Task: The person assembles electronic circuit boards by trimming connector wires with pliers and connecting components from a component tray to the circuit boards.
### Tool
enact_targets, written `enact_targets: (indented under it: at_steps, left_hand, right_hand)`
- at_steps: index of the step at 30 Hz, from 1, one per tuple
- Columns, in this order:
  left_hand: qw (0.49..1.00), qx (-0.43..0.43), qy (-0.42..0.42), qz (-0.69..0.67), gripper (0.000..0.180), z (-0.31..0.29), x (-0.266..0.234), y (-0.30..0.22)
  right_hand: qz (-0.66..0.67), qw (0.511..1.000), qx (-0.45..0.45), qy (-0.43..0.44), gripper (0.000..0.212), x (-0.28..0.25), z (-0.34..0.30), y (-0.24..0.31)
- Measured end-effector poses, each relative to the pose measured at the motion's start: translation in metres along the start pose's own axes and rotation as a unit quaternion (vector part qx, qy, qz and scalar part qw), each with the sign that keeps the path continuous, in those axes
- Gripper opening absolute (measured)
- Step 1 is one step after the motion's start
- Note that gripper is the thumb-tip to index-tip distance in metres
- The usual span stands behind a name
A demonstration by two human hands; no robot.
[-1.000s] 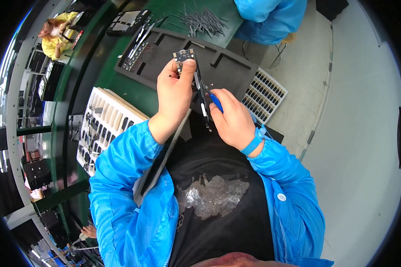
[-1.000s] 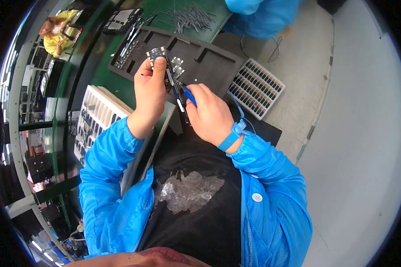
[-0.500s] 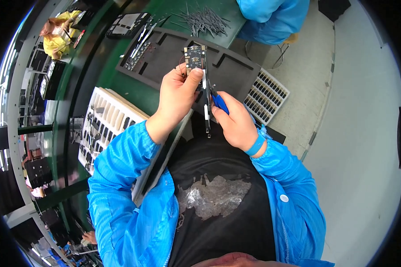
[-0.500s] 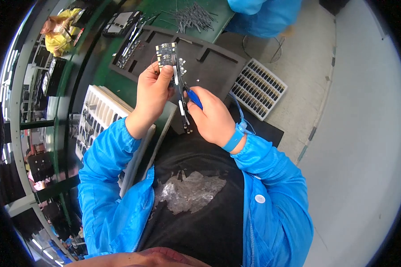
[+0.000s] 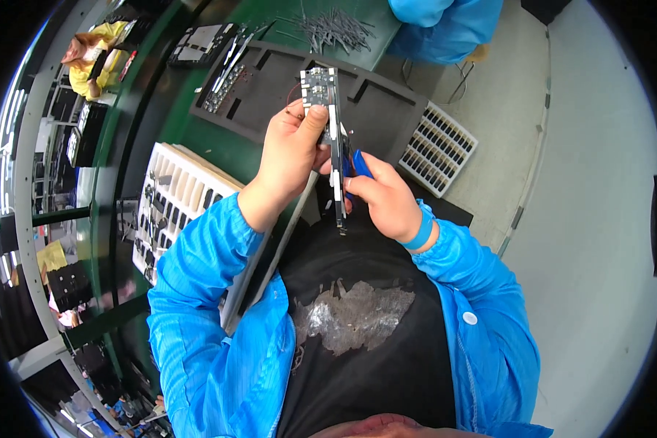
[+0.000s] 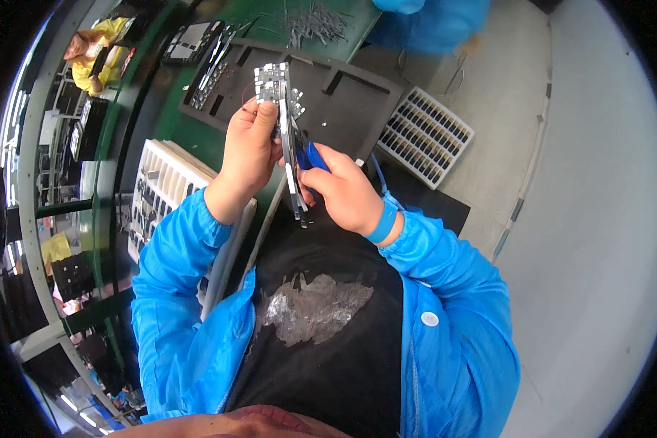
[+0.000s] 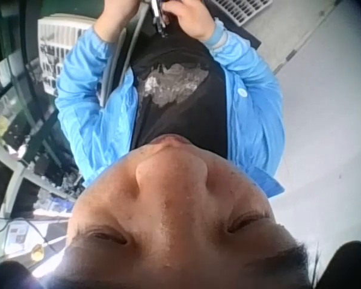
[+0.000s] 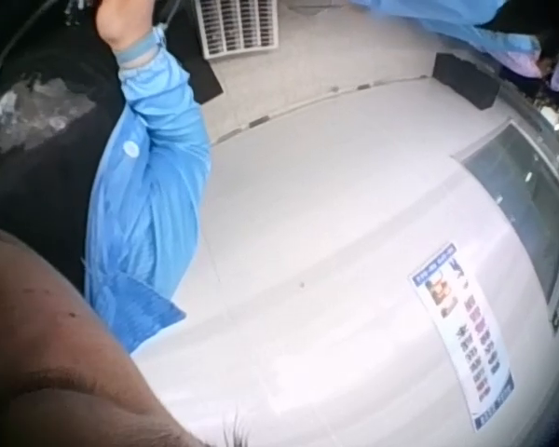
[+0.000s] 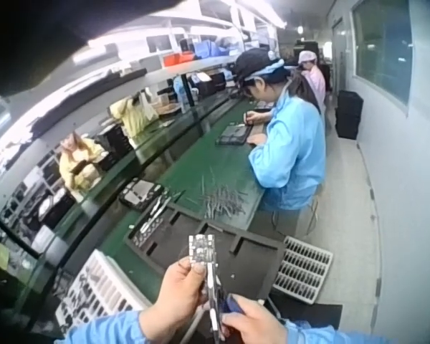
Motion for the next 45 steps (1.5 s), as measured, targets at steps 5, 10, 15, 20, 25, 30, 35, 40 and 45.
enact_targets:
  at_steps: [5,10,15,20,25,30,35,40,45]
  left_hand:
    - [0.999,0.005,0.044,0.011,0.035,0.003,-0.002,0.001]
    - [0.998,-0.016,0.042,0.054,0.033,0.006,-0.003,-0.005]
    - [0.983,0.004,0.073,0.166,0.029,0.019,-0.038,-0.035]
    - [0.907,-0.086,0.092,0.402,0.030,0.035,-0.056,-0.031]
    - [0.802,0.114,0.119,0.574,0.037,0.093,-0.045,0.005]
    - [0.716,0.241,0.046,0.653,0.043,0.107,-0.034,0.006]
    - [0.740,0.297,-0.031,0.602,0.041,0.085,-0.026,-0.031]
    - [0.982,0.080,0.032,0.166,0.068,0.029,-0.015,-0.026]
    - [0.982,0.103,-0.032,0.154,0.027,0.013,0.004,-0.025]
  right_hand:
    - [0.120,0.992,0.034,-0.011,0.030,0.005,0.000,-0.006]
    - [0.050,0.997,-0.023,-0.049,0.030,-0.007,0.005,-0.008]
    - [-0.003,0.991,-0.088,-0.103,0.027,-0.026,-0.003,0.002]
    - [-0.031,0.989,-0.082,-0.123,0.027,-0.033,-0.016,0.001]
    - [-0.080,0.987,-0.087,-0.113,0.025,-0.028,-0.022,0.001]
    - [-0.112,0.983,-0.092,-0.112,0.024,-0.031,-0.022,-0.004]
    - [-0.193,0.970,-0.058,-0.137,0.023,-0.039,-0.022,-0.006]
    - [-0.338,0.913,-0.184,-0.136,0.027,-0.027,-0.020,0.012]
    - [-0.390,0.886,-0.217,-0.122,0.026,-0.015,-0.018,0.015]
Point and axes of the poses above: each hand's wrist, its own z-axis towards the middle knuckle, its own x-axis out of the palm, y = z × x, the point moved 6 cm from there along z, towards the middle knuckle, and after that the axes turned 10 degrees about -y, right-handed, at the moved point
